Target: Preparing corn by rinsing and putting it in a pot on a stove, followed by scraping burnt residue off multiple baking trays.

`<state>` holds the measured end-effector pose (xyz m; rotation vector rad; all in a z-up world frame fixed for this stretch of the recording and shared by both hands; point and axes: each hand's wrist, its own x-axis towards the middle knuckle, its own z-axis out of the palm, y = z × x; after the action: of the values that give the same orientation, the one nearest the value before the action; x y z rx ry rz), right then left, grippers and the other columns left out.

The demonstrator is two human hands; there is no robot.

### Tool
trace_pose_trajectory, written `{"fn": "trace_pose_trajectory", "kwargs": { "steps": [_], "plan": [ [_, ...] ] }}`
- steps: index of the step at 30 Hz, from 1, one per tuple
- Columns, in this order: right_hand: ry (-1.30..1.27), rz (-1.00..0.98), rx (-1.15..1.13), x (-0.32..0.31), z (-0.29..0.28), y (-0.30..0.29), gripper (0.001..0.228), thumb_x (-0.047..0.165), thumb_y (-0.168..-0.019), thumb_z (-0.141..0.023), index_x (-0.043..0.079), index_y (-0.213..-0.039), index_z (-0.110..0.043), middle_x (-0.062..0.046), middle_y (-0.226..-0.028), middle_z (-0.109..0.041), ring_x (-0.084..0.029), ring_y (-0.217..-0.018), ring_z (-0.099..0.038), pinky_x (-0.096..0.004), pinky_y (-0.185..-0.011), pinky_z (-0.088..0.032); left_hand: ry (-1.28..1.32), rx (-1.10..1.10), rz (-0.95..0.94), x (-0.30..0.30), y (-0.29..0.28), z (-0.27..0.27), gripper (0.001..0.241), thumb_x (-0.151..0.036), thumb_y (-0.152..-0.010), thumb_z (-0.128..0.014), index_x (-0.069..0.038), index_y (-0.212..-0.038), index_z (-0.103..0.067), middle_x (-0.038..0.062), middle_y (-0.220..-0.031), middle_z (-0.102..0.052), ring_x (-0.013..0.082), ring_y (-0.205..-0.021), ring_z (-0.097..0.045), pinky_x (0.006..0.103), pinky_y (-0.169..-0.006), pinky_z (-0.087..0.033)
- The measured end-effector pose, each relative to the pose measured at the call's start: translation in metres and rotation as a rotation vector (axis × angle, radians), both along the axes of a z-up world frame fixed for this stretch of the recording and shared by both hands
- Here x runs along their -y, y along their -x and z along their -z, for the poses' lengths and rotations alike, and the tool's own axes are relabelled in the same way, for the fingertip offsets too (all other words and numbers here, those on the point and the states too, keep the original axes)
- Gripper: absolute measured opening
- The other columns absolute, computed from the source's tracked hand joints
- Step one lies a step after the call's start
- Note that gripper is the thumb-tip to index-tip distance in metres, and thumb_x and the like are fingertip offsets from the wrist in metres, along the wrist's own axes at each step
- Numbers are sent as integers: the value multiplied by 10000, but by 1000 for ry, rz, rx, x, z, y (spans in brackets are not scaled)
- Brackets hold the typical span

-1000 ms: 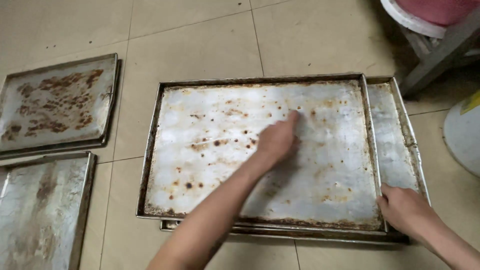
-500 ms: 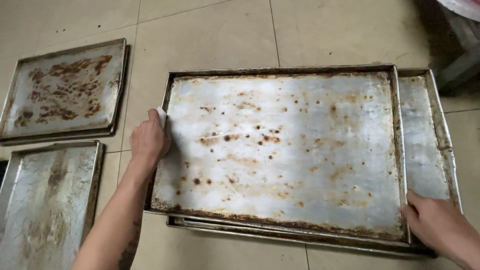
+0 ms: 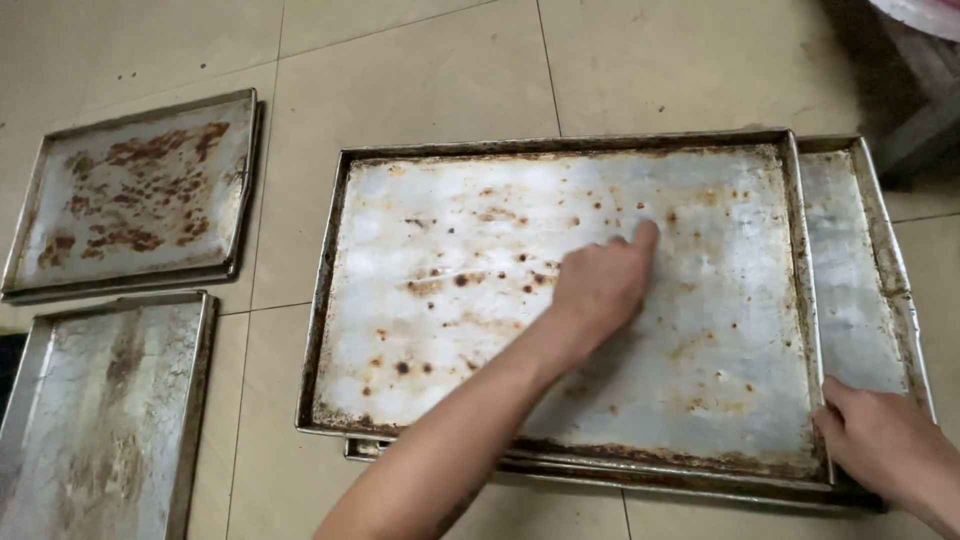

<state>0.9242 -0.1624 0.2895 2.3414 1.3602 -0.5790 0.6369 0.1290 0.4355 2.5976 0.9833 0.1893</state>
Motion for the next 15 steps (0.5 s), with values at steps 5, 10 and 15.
{"fn": "trace_pose_trajectory", "kwargs": {
  "steps": [5,10,15],
  "plan": [
    [35,-11,16,2,8,-1,256,466,-1094,-589,304,-1214,-748,48,-1014,-973,-242,-961,-938,-406,-946,-731,-276,-176,-320,-170,174,50,417,-231,-1106,-572,-91,-1494,-512,216,-978,-794,474,-796,-768,645,-671,-573],
    [63,55,-32,-4,-17,10,304,478,-1088,-599,290,-1288,-730,13,-1065,-978,-271,-1038,-927,-440,-980,-702,-304,-319,-592,-257,277,33,341,-140,-1018,-716,-23,-1308,-580,294,-997,-813,580,-896,-788,672,-797,-612],
    [-3,34,-36,5,-13,12,308,482,-1064,-597,273,-1268,-694,-16,-1026,-959,-316,-1021,-912,-481,-963,-700,-382,-306,-648,-225,135,82,90,-128,-1182,-649,-43,-1167,-673,100,-777,-703,242,-614,-696,445,-491,-605]
  ]
}}
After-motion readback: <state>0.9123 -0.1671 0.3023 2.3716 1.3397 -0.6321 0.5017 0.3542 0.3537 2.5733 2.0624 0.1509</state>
